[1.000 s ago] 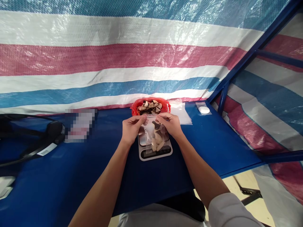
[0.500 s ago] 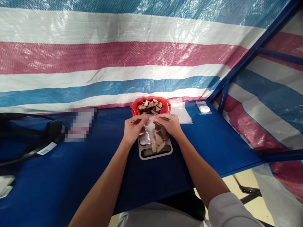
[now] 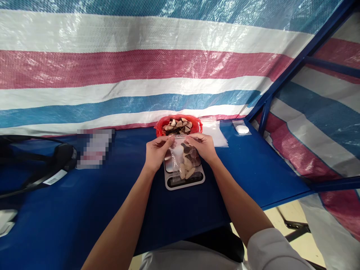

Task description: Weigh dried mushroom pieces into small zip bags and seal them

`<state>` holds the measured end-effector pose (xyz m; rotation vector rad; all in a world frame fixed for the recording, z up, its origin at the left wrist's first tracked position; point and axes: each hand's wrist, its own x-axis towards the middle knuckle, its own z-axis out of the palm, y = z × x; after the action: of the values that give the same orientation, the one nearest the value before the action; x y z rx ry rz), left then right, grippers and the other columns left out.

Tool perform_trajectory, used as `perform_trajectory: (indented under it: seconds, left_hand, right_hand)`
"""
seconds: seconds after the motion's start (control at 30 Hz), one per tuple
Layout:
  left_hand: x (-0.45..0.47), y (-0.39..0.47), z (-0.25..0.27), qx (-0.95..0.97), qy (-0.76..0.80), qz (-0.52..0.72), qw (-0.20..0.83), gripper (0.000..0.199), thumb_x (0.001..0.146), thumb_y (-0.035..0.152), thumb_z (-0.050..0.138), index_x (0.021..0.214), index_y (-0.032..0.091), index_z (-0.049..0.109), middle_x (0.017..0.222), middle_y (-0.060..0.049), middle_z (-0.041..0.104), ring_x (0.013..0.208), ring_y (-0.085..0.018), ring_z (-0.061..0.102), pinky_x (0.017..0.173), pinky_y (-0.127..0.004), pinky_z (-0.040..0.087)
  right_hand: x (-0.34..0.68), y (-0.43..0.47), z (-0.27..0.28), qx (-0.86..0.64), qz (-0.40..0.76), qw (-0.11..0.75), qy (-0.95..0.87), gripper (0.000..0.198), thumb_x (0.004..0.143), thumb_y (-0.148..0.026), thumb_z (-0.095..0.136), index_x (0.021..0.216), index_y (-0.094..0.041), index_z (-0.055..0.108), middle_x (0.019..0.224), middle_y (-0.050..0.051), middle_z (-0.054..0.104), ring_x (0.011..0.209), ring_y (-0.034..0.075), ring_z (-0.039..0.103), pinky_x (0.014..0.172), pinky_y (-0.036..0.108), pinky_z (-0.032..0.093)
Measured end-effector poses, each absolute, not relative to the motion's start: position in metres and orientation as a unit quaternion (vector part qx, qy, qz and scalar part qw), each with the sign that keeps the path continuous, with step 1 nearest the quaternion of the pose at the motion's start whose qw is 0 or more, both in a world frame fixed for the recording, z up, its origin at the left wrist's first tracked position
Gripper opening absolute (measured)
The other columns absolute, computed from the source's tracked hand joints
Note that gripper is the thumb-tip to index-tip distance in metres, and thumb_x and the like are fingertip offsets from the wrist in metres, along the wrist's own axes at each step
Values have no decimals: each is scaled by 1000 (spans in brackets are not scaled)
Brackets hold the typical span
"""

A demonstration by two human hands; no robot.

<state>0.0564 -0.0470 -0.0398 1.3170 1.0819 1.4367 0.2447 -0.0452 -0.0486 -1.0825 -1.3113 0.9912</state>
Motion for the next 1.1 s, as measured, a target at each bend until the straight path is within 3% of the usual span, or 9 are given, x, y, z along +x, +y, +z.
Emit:
perform_trajectory:
  seconds: [0.3, 0.63, 0.83, 1.1]
  left_hand:
    - [58, -47, -40, 529, 443, 584, 428, 32, 70, 47, 85, 78, 17, 80, 67, -2, 72, 62, -15, 62, 60, -25, 50]
    - [52, -44, -46, 524, 435, 595, 427, 31, 79, 48, 78, 77, 17, 79, 68, 0, 70, 62, -13, 59, 62, -25, 48]
    - [32, -33, -39, 456, 392, 643, 474, 27, 74, 43, 82, 84, 18, 82, 80, -2, 75, 74, -17, 64, 73, -30, 53]
    - [-25, -23, -44, 468, 458, 637, 406, 32, 73, 46, 82, 78, 15, 78, 71, -3, 72, 63, -14, 62, 66, -28, 53]
  right_hand:
    - [251, -46, -45, -453, 463, 532, -545, 33, 78, -51, 77, 88, -19, 79, 81, 4, 78, 70, 19, 72, 61, 29, 57]
    - [246, -48, -41, -470, 480, 526, -522, 42, 78, -57, 75, 98, -19, 78, 88, 5, 79, 64, 18, 70, 49, 27, 57]
    - [229, -38, -30, -418, 496, 518, -558, 51, 80, -48, 76, 125, -24, 68, 101, 5, 78, 86, 21, 75, 60, 28, 62]
    - [178, -14, -28, -391, 419, 468, -673, 26, 87, -39, 69, 103, -19, 75, 103, 6, 77, 99, 21, 72, 90, 35, 60]
